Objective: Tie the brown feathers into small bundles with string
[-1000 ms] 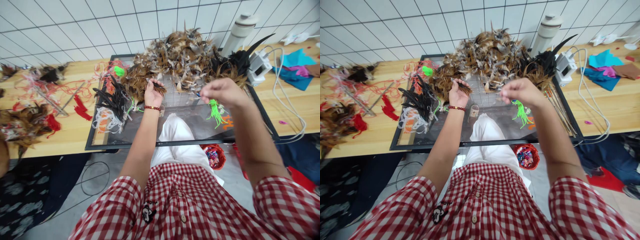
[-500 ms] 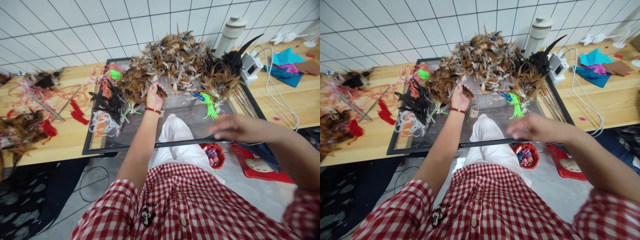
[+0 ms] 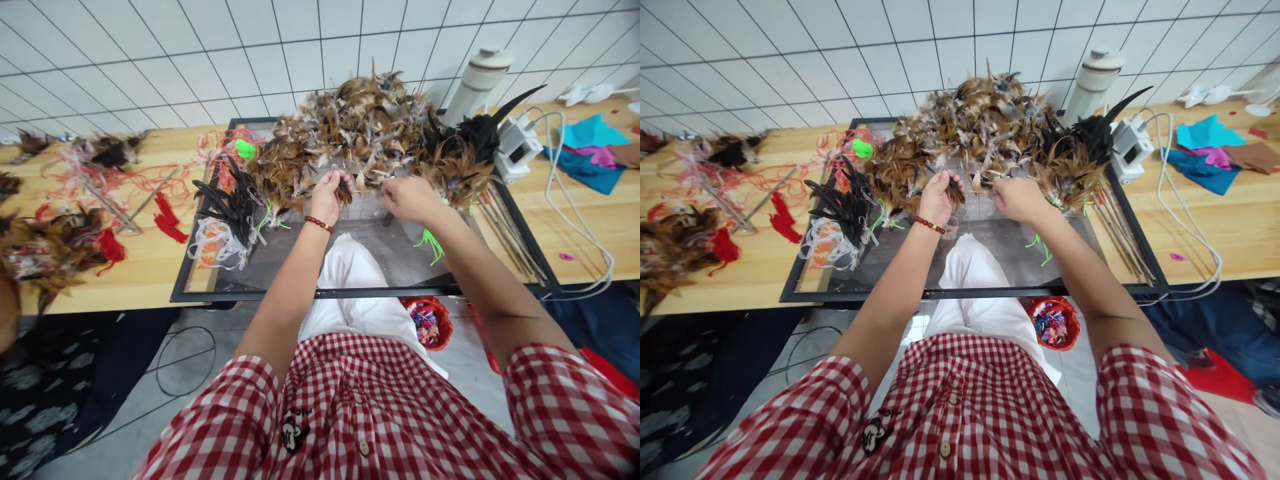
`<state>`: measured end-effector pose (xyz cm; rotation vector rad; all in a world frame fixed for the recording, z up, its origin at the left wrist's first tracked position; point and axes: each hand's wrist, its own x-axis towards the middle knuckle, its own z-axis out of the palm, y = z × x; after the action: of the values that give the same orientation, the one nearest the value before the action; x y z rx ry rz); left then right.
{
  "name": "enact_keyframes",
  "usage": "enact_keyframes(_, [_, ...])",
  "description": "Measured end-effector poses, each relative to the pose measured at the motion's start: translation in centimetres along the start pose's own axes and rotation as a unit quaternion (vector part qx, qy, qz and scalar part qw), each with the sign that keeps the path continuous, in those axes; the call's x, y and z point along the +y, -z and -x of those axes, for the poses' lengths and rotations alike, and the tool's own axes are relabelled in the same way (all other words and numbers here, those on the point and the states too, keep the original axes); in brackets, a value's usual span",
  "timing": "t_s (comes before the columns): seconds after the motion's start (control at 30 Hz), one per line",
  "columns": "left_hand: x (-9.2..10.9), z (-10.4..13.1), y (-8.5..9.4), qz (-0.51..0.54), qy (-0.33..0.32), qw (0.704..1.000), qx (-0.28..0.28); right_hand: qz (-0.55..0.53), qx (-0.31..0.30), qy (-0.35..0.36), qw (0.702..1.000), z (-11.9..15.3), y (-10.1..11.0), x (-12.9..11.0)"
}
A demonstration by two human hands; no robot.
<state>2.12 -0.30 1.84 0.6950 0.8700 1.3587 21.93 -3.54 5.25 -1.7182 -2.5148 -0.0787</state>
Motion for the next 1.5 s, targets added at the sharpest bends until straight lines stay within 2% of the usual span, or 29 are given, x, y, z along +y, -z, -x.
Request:
enact_keyframes(0.07, [-0.2,-0.1,-0.1,-0.017,-0.015,1.000,0.000,-0.053,0.024,0.005,0.998,-1.7,0.5,-0.8])
enact_keyframes(0.17, [-0.4,-0.3,-0.1,-0.048,-0.057,0.997,0.010,-0.122,0.038,0.061,0.990,-4.2,1.3,-1.9])
enact_keyframes(0.3, [-0.4,-0.2,-0.1,-0.098,-0.084,0.991,0.037,-0.184,0.048,0.104,0.976,-5.8,1.8,-2.8])
enact_keyframes(0.47, [-0.7,0.0,-0.3,-0.114,-0.044,0.991,0.048,-0.230,0.106,0.068,0.965,-6.0,0.8,-3.8])
enact_keyframes(0.63, [-0.6,-0.5,-0.1,-0.084,-0.066,0.991,0.078,-0.279,0.178,0.021,0.943,-7.2,-1.0,-3.3])
enact_keyframes(0.87, [-0.3,-0.4,0.1,-0.065,-0.069,0.993,0.076,-0.397,0.142,0.039,0.906,-7.8,-0.9,-3.2])
enact_keyframes(1.13, [-0.3,0.4,-0.1,-0.079,-0.047,0.996,-0.002,-0.374,0.157,0.059,0.912,-8.1,-1.1,-3.1])
enact_keyframes(1.23, [-0.3,0.4,0.0,-0.065,-0.036,0.997,-0.019,-0.430,0.176,0.032,0.885,-8.3,-1.4,-2.7])
enact_keyframes(1.3, [-0.2,0.5,0.0,-0.053,-0.026,0.998,-0.029,-0.491,0.162,0.016,0.856,-8.4,-1.4,-2.5])
enact_keyframes(1.43, [0.1,0.9,-0.1,-0.035,-0.011,0.997,-0.065,-0.608,0.052,0.050,0.790,-7.9,-0.9,-2.7])
enact_keyframes(1.5, [0.1,1.1,-0.3,-0.033,-0.007,0.996,-0.078,-0.637,0.005,0.062,0.768,-7.6,-0.8,-3.2])
